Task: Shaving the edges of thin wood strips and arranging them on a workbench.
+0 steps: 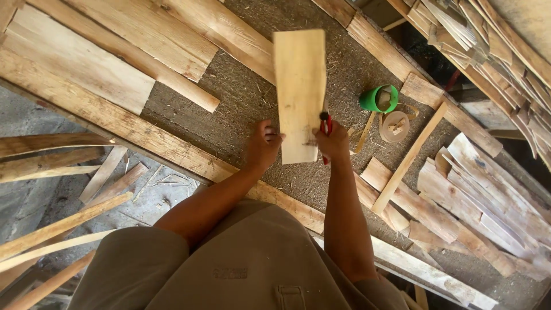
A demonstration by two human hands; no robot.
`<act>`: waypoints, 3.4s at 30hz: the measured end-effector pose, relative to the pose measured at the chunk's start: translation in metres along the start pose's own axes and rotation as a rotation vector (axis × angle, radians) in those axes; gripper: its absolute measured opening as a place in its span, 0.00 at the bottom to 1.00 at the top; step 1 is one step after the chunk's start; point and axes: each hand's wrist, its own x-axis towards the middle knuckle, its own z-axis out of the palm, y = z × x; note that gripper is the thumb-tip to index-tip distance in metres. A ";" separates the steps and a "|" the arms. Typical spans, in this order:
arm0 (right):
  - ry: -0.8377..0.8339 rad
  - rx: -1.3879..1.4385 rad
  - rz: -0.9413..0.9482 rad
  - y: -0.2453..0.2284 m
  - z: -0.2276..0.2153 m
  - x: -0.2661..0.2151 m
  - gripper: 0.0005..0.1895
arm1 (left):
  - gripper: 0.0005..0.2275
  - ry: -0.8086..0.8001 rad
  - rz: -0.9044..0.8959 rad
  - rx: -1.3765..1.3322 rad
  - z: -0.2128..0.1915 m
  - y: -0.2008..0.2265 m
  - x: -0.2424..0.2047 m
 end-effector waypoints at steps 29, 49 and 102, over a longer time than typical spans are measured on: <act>0.323 0.156 0.143 0.007 0.005 0.077 0.21 | 0.50 -0.757 0.655 1.314 0.053 0.043 0.027; 0.169 0.083 0.267 0.010 0.012 0.097 0.24 | 0.52 -0.849 0.500 1.475 0.064 0.032 0.032; -0.027 -0.163 0.281 0.014 0.023 0.041 0.45 | 0.49 -0.849 0.406 1.520 0.064 0.047 0.026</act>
